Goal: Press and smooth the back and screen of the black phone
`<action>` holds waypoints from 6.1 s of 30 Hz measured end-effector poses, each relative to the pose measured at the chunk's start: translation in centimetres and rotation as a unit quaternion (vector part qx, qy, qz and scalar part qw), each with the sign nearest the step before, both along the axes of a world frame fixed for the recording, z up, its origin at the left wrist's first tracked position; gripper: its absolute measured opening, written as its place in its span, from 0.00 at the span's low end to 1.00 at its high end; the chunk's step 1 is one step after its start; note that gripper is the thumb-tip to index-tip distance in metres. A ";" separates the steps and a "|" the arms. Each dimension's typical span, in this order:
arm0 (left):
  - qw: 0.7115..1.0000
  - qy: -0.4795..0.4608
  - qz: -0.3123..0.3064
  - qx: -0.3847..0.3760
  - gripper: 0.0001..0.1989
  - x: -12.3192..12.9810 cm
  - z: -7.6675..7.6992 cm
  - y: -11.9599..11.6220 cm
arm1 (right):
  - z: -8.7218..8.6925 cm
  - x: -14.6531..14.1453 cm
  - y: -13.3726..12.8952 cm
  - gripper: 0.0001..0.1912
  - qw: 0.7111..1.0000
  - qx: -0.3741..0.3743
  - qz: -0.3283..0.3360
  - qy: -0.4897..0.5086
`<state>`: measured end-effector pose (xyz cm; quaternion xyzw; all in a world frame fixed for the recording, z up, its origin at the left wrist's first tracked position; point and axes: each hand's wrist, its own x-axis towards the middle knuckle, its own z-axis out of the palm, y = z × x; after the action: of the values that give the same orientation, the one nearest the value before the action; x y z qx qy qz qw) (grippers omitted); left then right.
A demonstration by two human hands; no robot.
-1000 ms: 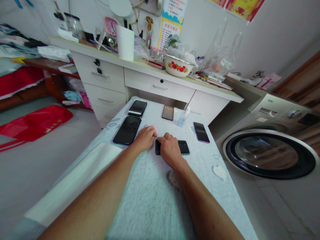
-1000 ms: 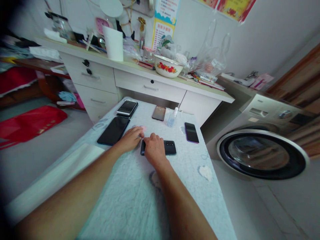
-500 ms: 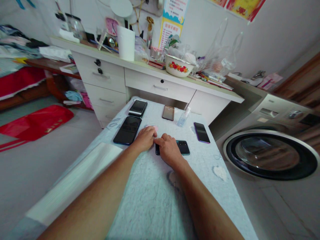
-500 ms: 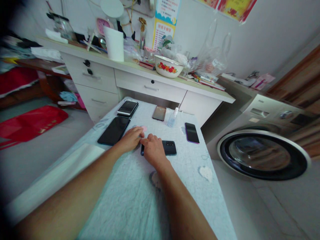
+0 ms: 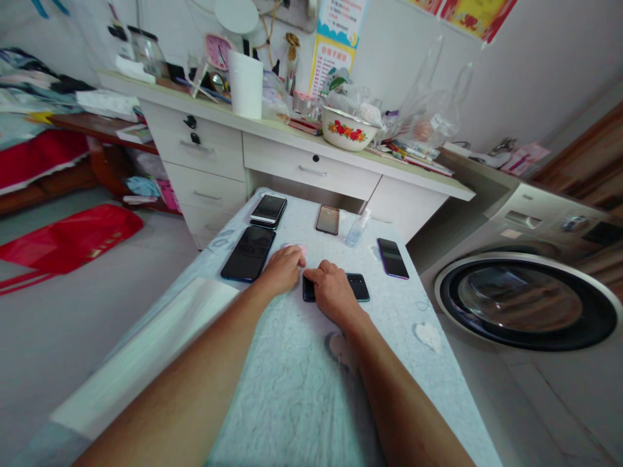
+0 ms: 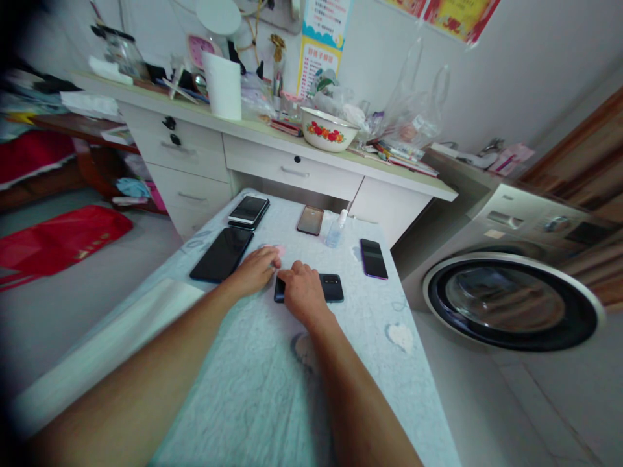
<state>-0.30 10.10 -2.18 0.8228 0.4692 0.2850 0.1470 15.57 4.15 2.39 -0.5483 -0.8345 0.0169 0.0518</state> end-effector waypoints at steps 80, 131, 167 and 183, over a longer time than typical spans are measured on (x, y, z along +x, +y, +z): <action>1.000 0.019 0.003 0.005 0.03 0.2 -0.4 0.1 | 0.0 0.8 -0.3 0.18 1.000 0.006 -0.001 0.001; 0.999 0.032 0.006 -0.001 0.03 0.2 0.0 -0.2 | 2.6 1.8 -2.6 0.22 0.992 -0.091 -0.042 -0.071; 1.000 0.029 0.008 -0.009 0.03 0.2 0.2 -0.3 | 2.3 2.1 -3.5 0.23 0.987 -0.106 -0.110 -0.052; 0.999 0.035 0.008 -0.004 0.03 0.3 0.1 -0.3 | 1.1 1.1 -3.1 0.19 0.994 -0.066 -0.066 -0.051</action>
<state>-0.05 9.81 -2.07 0.8276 0.4823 0.2551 0.1316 16.62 1.05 3.51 -0.6042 -0.7954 0.0409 -0.0259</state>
